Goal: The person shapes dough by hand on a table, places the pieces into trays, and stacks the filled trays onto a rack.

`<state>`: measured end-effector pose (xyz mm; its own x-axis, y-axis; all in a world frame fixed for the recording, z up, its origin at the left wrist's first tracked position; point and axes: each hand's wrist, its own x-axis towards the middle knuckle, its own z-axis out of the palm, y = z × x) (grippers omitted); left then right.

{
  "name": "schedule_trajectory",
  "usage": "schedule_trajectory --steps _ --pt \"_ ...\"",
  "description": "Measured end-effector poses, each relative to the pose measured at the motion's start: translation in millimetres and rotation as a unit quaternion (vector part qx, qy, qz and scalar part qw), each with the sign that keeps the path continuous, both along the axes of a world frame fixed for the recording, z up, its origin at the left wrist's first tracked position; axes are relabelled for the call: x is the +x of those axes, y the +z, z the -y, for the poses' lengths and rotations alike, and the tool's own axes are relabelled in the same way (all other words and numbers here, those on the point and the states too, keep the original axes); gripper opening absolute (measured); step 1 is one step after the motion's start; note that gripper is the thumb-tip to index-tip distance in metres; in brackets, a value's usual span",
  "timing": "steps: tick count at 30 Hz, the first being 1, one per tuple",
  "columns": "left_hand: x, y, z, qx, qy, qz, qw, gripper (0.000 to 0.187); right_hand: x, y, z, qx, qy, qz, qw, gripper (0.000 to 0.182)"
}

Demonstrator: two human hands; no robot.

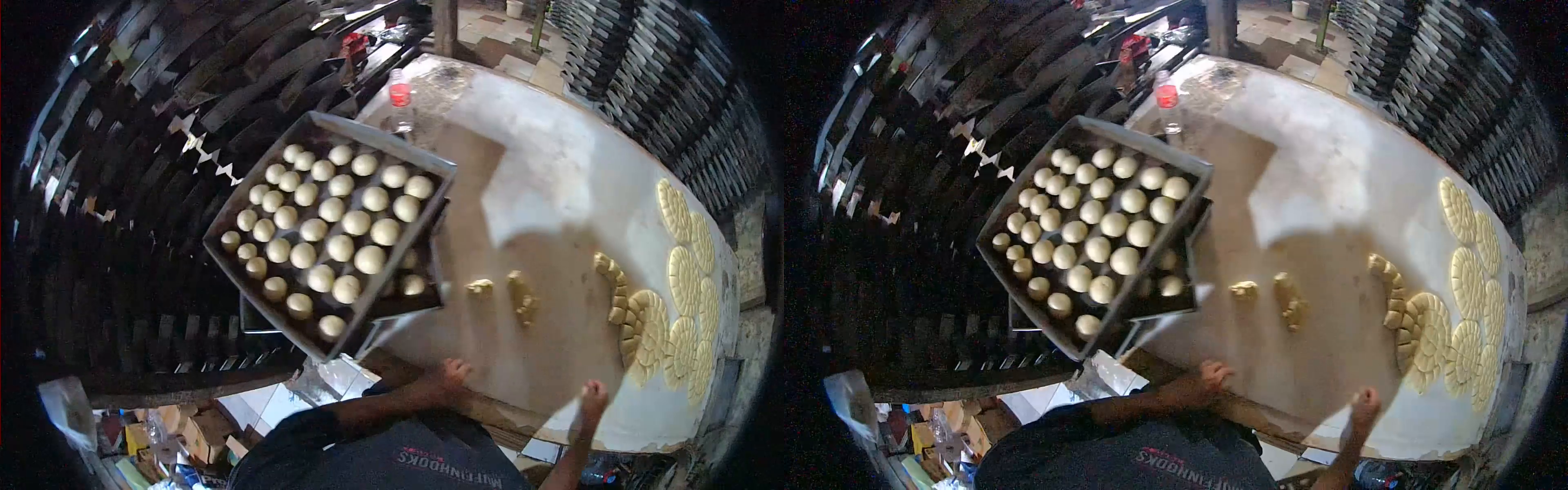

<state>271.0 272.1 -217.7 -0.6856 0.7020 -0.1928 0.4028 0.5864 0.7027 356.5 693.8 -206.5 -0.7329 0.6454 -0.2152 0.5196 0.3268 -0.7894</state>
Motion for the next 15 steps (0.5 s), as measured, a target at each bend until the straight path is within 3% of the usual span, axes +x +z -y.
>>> schedule_trajectory --steps 1,2,3,4,5,6,7,8,9,10,11,12,13,14,15 --pt "3.9 35.8 23.7 0.051 -0.047 0.044 0.997 0.066 104.1 -74.6 -90.7 0.004 0.004 0.004 1.0 0.039" --pt "-4.8 81.3 48.9 0.101 -0.094 0.081 0.987 0.065 68.2 -109.4 -131.4 0.038 0.122 -0.078 0.989 0.035" --pt "-28.2 145.0 78.9 0.186 -0.112 -0.03 0.976 0.055 51.7 -84.4 -106.0 0.04 0.124 -0.084 0.988 0.035" --pt "-61.4 201.2 109.8 0.267 -0.127 -0.14 0.945 0.045 34.6 -41.4 -78.0 -0.115 0.021 -0.048 0.992 0.038" --pt "-92.8 228.2 137.9 0.239 -0.079 -0.178 0.951 0.038 14.7 -7.0 -47.3 -0.267 -0.081 -0.009 0.96 0.045" --pt "-124.2 252.3 164.4 0.211 -0.031 -0.212 0.954 0.031 -13.4 -37.6 -65.5 -0.108 0.057 0.003 0.992 0.044" --pt "-160.4 278.7 189.3 0.094 0.037 -0.299 0.949 0.03 -53.8 -16.7 -29.3 0.056 0.188 0.016 0.98 0.044" --pt "-213.7 270.5 216.8 0.098 0.115 -0.165 0.975 0.029 -88.9 2.7 15.8 0.123 0.207 -0.094 0.966 0.032" --pt "-269.2 237.5 242.9 0.084 0.156 -0.375 0.91 0.03 -151.1 90.1 104.5 -0.117 0.128 0.002 0.985 0.027" --pt "-307.9 232.7 265.2 0.039 0.184 -0.415 0.89 0.036 -188.7 121.2 161.9 -0.126 0.177 -0.078 0.973 0.025" --pt "-350.5 224.4 285.0 -0.134 0.197 -0.346 0.907 0.04 -228.5 148.3 207.2 -0.139 0.252 -0.093 0.953 0.034" --pt "-410.0 163.2 314.2 -0.107 0.26 -0.365 0.887 0.034 -261.6 175.5 260.4 -0.106 0.31 -0.154 0.932 0.038" --pt "-423.4 155.2 325.8 -0.219 0.245 -0.295 0.897 0.035 -291.9 202.7 312.4 -0.069 0.352 -0.184 0.915 0.037" --pt "-427.6 162.2 326.9 -0.213 0.254 -0.304 0.893 0.035 -317.5 222.4 360.7 0.043 0.388 -0.27 0.88 0.035" --pt "-426.5 167.6 324.0 -0.312 0.186 -0.289 0.886 0.042 -342.2 244.6 411.4 0.132 0.415 -0.407 0.803 0.035"
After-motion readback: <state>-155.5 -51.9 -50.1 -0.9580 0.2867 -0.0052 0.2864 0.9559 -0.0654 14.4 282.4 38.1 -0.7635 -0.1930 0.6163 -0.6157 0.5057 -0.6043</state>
